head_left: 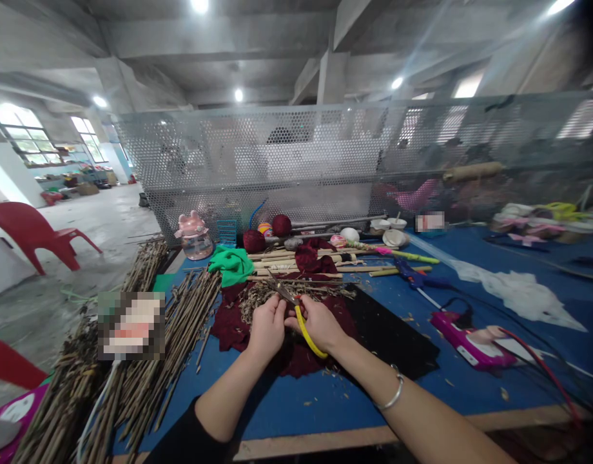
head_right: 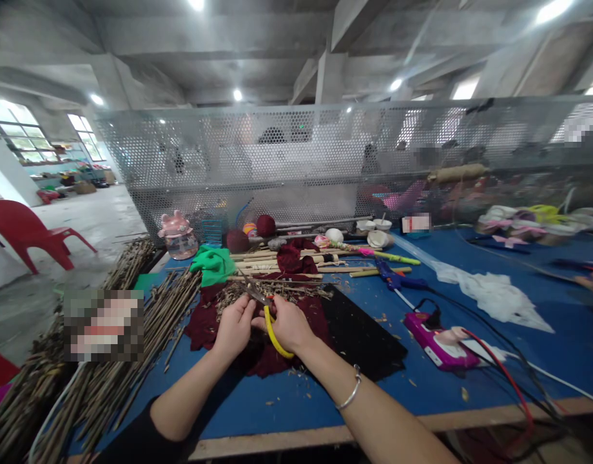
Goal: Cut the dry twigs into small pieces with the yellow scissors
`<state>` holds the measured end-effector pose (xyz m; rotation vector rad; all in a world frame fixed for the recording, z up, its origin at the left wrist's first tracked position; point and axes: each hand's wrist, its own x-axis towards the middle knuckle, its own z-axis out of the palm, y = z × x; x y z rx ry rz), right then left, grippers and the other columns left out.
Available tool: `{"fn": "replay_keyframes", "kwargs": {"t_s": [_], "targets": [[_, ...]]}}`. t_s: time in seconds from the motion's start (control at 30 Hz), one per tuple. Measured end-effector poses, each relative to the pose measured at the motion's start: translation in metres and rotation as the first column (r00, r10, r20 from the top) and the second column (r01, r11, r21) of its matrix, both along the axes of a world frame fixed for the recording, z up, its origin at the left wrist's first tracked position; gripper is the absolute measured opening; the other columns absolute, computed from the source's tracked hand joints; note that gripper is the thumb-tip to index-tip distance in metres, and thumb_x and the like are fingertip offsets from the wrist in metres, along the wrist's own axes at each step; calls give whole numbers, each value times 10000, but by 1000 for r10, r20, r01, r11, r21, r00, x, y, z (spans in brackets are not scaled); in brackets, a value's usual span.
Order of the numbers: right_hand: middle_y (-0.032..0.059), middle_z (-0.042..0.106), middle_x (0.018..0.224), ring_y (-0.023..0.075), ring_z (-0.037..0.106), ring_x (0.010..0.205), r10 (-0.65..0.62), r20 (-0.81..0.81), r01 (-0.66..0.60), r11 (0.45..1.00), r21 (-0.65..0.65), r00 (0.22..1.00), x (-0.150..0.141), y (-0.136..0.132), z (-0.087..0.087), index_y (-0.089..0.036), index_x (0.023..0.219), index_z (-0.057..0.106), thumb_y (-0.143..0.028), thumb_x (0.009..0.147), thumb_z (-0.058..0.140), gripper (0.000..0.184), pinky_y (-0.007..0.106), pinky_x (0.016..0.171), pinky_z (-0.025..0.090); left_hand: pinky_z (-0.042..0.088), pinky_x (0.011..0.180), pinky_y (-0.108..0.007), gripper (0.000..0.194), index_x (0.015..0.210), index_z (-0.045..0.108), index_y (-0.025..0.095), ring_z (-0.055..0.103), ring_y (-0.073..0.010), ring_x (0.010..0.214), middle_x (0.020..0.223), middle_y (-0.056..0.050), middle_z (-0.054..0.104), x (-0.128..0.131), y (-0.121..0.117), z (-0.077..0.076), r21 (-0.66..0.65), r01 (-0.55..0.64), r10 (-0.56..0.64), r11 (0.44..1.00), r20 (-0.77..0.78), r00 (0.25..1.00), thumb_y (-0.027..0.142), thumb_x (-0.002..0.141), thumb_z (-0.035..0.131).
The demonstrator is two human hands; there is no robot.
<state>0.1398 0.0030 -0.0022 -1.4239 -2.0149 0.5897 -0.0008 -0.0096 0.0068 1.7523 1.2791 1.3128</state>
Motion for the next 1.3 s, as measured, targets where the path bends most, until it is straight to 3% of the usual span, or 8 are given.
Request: {"fn": "replay_keyframes", "kwargs": {"t_s": [0.3, 0.63, 0.93, 1.2, 1.3], "targets": [[51, 573, 811, 184, 567, 728, 86, -56, -79, 990, 120, 995, 2, 3, -2, -197, 838, 390, -489, 655, 633, 422, 275, 635, 413, 422, 754, -238, 256, 841, 617, 160, 588, -157, 837, 908, -66, 648, 6, -4, 5, 45, 108, -109, 993, 23, 994, 254, 852, 378], [43, 628, 775, 181, 596, 708, 16, -60, -16, 1000, 7, 998, 0, 4, -9, -194, 849, 468, -458, 616, 681, 411, 248, 596, 410, 407, 625, -219, 240, 896, 583, 167, 583, -137, 669, 766, -43, 640, 1, -3, 4, 30, 29, -27, 999, -61, 998, 265, 855, 368], [49, 625, 769, 191, 592, 714, -20, 2, 20, 999, -32, 1000, 3, 0, -6, -206, 824, 479, -409, 647, 669, 329, 255, 594, 400, 390, 604, -225, 236, 776, 570, 165, 546, -133, 626, 702, -30, 614, 2, -4, 3, 14, 43, -43, 999, -24, 999, 291, 844, 382], [57, 564, 834, 187, 552, 763, -4, 52, -5, 986, 165, 999, 6, 1, 4, -193, 829, 400, -445, 656, 631, 383, 259, 637, 387, 408, 728, -243, 323, 702, 601, 149, 555, -150, 752, 785, -62, 620, 6, -3, 4, 10, 155, -156, 988, 71, 985, 322, 848, 370], [40, 572, 790, 180, 561, 710, -1, 38, -4, 993, 116, 999, 6, 2, 1, -193, 841, 404, -446, 645, 643, 399, 249, 604, 379, 409, 713, -236, 297, 766, 598, 151, 554, -144, 735, 784, -54, 619, 6, -4, 4, -6, 159, -158, 987, 74, 985, 328, 847, 374]]}}
